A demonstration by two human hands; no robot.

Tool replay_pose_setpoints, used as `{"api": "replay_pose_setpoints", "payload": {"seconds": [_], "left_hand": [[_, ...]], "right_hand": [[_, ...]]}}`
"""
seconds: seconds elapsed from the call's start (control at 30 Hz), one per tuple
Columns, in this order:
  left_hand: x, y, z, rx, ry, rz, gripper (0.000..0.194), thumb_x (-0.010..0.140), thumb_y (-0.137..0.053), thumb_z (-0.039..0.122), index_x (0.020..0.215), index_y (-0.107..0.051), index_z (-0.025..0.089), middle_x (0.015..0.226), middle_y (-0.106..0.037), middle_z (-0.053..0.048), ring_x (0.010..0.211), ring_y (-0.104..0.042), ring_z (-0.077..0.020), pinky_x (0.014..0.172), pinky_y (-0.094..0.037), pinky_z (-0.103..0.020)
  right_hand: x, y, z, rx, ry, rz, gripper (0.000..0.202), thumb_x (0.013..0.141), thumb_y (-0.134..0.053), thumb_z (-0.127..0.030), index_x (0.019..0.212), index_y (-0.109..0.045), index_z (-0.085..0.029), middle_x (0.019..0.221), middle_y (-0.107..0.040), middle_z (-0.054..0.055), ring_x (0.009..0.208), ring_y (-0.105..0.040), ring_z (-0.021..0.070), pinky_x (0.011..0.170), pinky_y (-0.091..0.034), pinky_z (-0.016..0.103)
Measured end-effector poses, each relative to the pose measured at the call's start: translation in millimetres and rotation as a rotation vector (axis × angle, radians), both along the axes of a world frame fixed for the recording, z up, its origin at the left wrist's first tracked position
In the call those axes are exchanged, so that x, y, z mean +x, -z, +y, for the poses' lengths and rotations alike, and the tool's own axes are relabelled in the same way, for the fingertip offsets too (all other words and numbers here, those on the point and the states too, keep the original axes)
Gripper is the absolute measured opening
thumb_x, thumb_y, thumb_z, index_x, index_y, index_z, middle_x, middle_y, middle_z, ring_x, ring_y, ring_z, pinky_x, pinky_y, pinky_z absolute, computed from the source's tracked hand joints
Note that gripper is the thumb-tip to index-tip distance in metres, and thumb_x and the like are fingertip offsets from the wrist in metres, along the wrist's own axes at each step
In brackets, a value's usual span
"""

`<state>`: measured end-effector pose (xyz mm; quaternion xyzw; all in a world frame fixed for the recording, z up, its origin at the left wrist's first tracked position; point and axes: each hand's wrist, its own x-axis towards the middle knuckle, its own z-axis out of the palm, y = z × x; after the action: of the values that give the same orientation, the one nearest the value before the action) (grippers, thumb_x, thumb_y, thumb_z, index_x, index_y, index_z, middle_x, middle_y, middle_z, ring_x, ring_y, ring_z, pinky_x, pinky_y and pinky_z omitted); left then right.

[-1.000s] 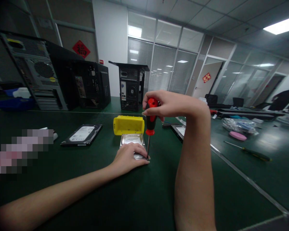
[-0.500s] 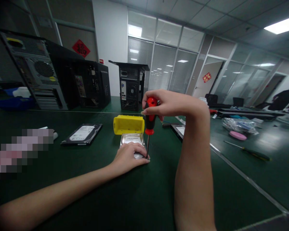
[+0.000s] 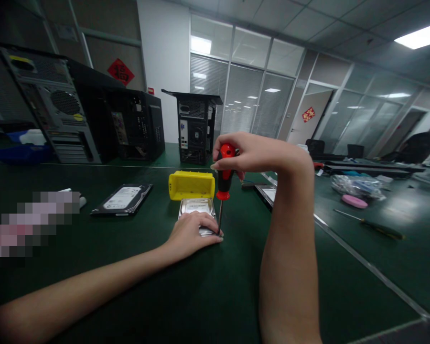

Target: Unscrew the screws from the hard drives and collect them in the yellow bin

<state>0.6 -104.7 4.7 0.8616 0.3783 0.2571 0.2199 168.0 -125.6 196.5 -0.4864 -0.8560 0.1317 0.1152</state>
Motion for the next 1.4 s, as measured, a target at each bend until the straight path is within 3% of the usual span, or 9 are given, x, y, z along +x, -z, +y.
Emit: {"api": "replay_pose_setpoints", "payload": {"seconds": [0.73, 1.17, 1.4], "left_hand": [[2, 1.5, 1, 0.009, -0.004, 0.015, 0.016, 0.076, -0.068, 0.040, 0.086, -0.074, 0.030, 0.104, -0.070, 0.004, 0.103, -0.059, -0.0222, 0.092, -0.038, -0.040], [2, 0.3, -1, 0.041, -0.005, 0.049, 0.018, 0.074, -0.071, 0.038, 0.091, -0.073, 0.031, 0.106, -0.069, 0.004, 0.101, -0.058, -0.0223, 0.090, -0.039, -0.038], [3, -0.2, -2, 0.047, -0.005, 0.050, 0.017, 0.074, -0.071, 0.037, 0.090, -0.074, 0.032, 0.107, -0.069, 0.005, 0.102, -0.058, -0.0222, 0.090, -0.040, -0.037]], "right_hand": [[-3, 0.2, 1, -0.003, 0.016, 0.025, 0.033, 0.078, -0.063, -0.042, 0.097, -0.054, -0.017, 0.085, -0.064, 0.004, 0.062, -0.059, 0.0121, 0.054, -0.048, 0.025], [-8, 1.9, 1, 0.019, 0.173, 0.025, 0.044, 0.068, -0.069, -0.052, 0.090, -0.055, -0.017, 0.074, -0.063, 0.003, 0.053, -0.057, 0.0112, 0.044, -0.044, 0.023], [-11, 1.8, 1, -0.008, 0.136, 0.020, 0.043, 0.072, -0.065, -0.056, 0.088, -0.060, -0.017, 0.075, -0.062, 0.004, 0.059, -0.059, 0.0129, 0.047, -0.042, 0.023]]}}
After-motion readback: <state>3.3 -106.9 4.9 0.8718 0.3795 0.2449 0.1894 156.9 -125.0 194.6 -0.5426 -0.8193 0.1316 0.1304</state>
